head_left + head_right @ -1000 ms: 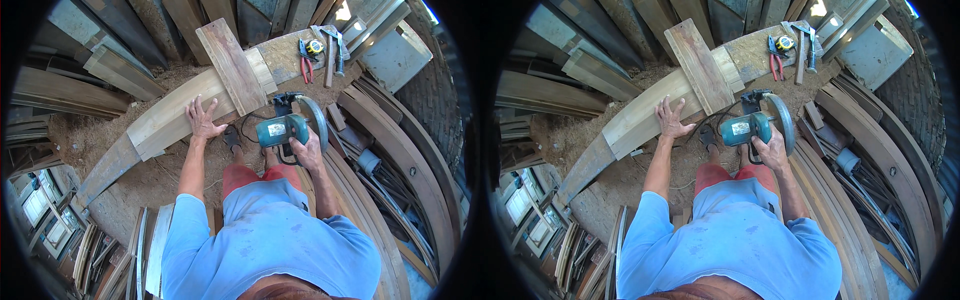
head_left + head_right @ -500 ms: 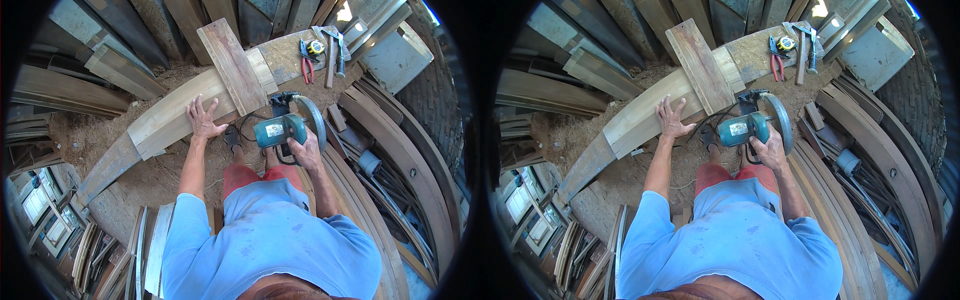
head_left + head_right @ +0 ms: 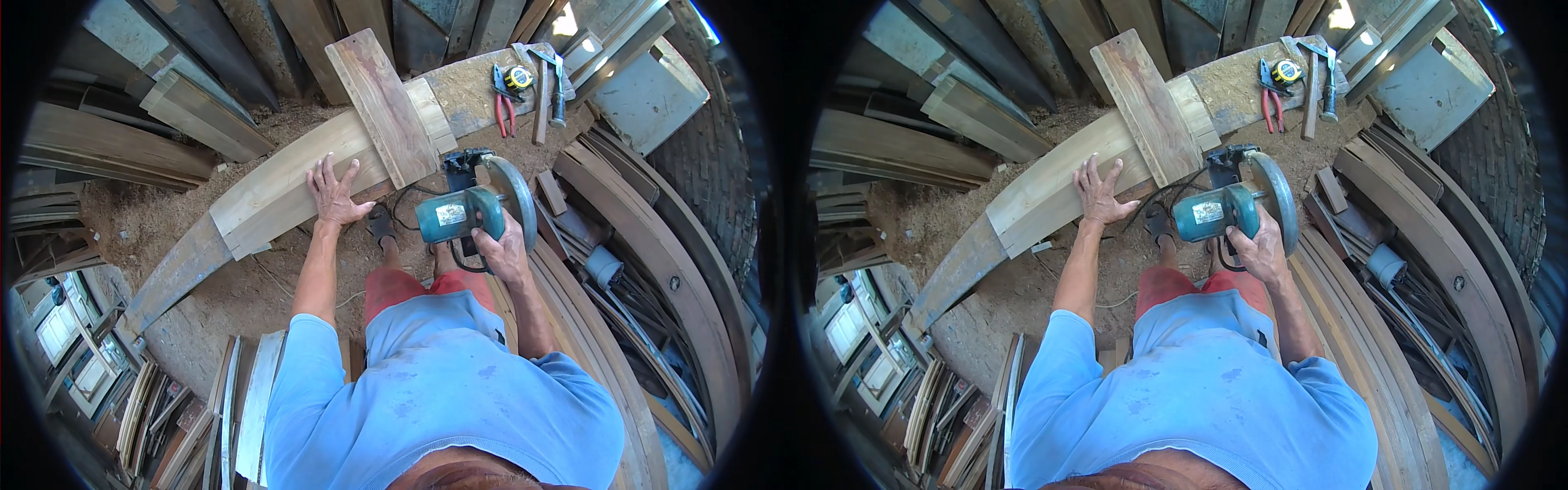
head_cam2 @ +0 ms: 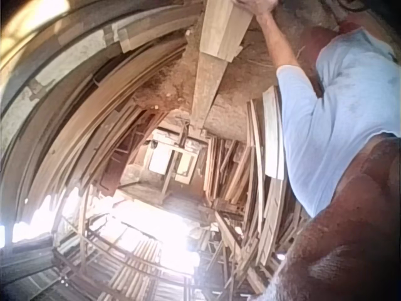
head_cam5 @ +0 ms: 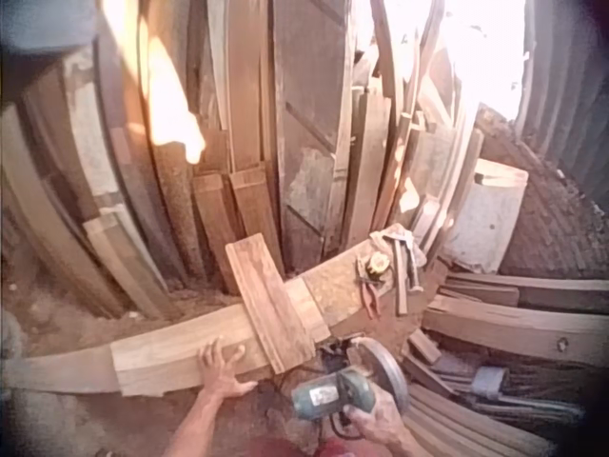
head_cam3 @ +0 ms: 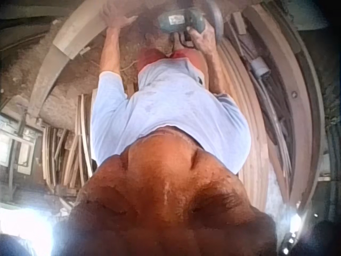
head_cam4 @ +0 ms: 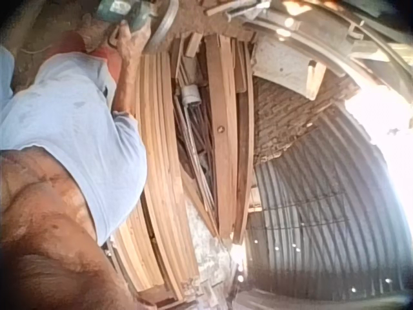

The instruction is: The person positions wood panels on a workbench, aligns a smaller guide piece, and cuts through a panel using a circular saw. They then check the alignment of the cut pieces and measure the wood with a tape measure.

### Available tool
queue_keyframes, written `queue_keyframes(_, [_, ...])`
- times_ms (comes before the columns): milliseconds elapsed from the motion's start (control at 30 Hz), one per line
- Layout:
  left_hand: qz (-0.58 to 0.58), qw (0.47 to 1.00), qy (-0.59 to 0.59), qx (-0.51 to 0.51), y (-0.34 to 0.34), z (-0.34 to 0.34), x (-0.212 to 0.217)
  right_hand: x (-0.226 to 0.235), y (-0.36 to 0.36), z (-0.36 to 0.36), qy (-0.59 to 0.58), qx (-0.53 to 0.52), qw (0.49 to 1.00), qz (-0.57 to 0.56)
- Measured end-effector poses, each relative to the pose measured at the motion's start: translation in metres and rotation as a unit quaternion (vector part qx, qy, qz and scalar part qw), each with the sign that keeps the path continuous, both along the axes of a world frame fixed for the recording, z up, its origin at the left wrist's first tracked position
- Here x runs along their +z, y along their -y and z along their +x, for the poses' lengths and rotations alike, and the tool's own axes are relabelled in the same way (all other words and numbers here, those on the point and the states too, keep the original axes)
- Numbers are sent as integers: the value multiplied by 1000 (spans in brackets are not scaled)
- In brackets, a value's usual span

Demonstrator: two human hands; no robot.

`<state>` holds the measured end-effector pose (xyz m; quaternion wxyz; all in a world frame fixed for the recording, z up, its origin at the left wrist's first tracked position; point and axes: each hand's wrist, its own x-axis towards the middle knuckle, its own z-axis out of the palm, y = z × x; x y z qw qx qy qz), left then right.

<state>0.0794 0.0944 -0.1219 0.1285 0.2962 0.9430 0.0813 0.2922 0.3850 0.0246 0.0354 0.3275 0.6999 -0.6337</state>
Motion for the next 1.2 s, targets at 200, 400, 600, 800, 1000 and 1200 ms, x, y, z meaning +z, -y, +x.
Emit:
queue_keyframes(200, [-3,1000,4,10,0,1,0,25,9,-24,-35,66,997,28])
queue_keyframes(400, [13,999,29,17,-2,-2,4,11,26,-42,-17,100,994,25])
queue_keyframes(600, [25,999,36,19,1,-2,4,-3,42,-56,-23,127,991,20])
queue_keyframes(800, [22,999,42,23,1,-2,0,-7,55,-69,-40,121,991,-44])
queue_keyframes(1000, [-6,999,38,22,0,-2,0,-6,57,-85,-45,113,990,-70])
queue_keyframes(1200, [13,999,30,15,2,-3,-5,-12,54,-103,-46,124,989,-60])
